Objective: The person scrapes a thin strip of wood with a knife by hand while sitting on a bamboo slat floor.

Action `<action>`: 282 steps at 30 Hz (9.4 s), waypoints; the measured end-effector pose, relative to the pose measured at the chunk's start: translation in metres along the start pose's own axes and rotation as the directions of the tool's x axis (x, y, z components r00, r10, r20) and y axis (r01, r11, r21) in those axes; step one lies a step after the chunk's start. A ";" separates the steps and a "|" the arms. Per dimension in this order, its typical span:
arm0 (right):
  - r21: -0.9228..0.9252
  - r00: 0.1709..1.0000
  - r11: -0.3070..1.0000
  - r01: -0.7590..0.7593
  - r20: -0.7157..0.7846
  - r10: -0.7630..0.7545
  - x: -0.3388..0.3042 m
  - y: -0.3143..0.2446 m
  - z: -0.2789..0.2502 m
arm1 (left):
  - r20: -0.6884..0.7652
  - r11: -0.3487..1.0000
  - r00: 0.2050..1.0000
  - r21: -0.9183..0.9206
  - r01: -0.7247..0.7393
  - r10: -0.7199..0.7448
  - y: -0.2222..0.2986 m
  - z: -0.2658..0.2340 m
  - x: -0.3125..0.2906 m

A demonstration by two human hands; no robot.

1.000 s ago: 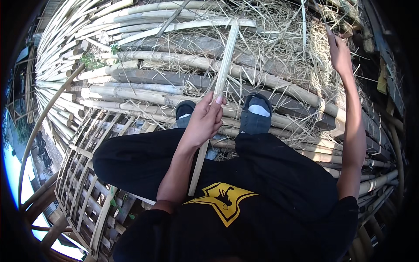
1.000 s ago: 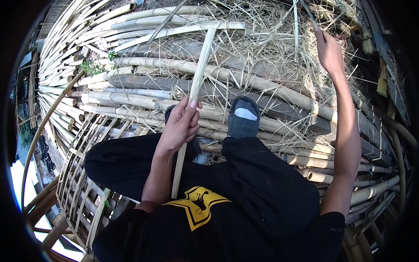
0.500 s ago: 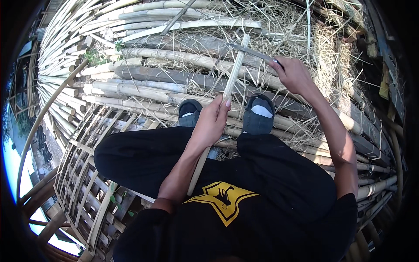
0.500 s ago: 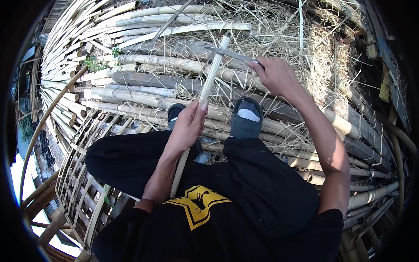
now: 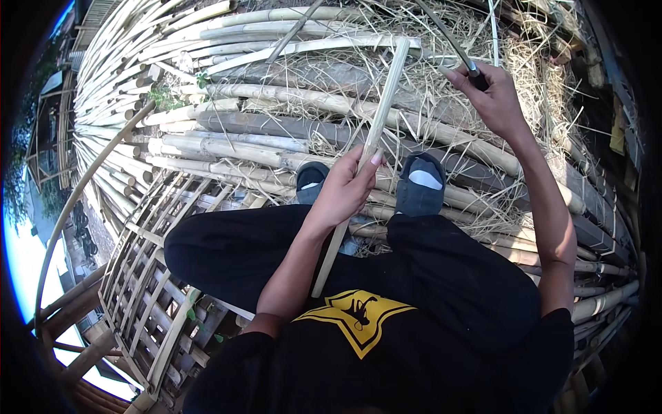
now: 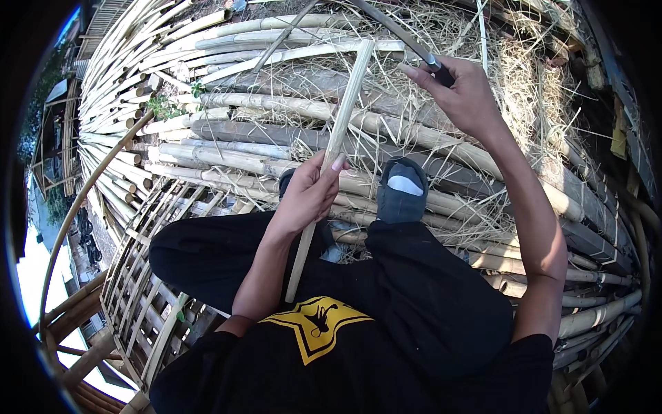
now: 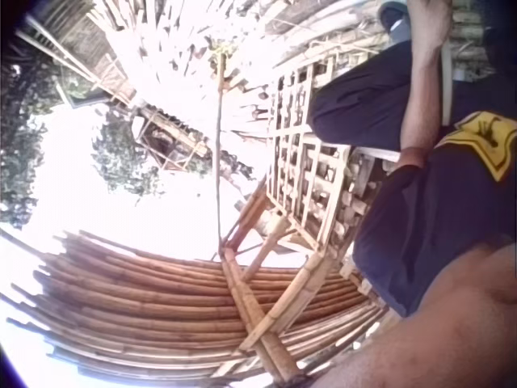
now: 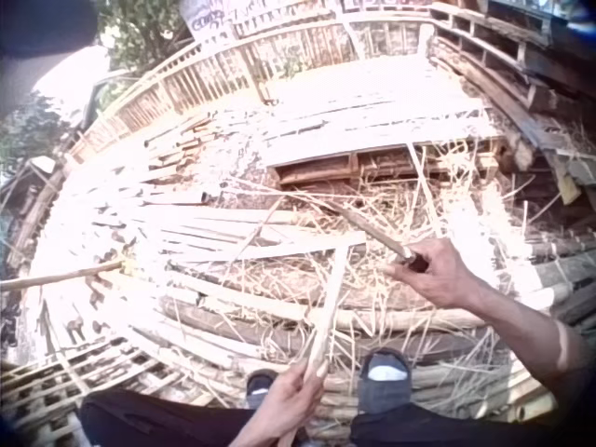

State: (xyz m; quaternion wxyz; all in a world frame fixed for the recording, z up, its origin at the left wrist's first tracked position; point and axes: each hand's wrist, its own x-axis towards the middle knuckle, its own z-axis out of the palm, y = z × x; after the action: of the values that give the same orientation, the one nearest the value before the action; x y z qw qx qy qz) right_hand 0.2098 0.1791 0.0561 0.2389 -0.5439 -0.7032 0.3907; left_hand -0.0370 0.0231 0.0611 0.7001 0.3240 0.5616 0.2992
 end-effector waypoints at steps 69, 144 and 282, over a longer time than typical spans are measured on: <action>-0.345 0.906 0.897 0.275 0.405 -0.122 -0.023 0.001 0.082 | -0.270 0.909 0.919 0.380 -0.174 0.289 -0.031 -0.008 0.050; 0.054 0.918 0.993 -0.101 0.390 0.072 0.012 0.036 0.073 | -0.128 0.956 0.984 -0.251 -0.153 0.124 -0.011 -0.018 0.061; -0.169 0.971 0.968 0.184 0.183 -0.153 0.018 0.011 0.024 | 0.071 0.915 0.997 -0.404 -0.004 0.036 0.017 -0.013 0.017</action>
State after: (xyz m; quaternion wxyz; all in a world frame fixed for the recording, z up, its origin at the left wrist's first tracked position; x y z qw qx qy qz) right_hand 0.1921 0.1904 0.0316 0.1593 -0.4669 -0.7979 0.3465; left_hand -0.0475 0.0478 0.0624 0.7698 0.1898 0.4571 0.4031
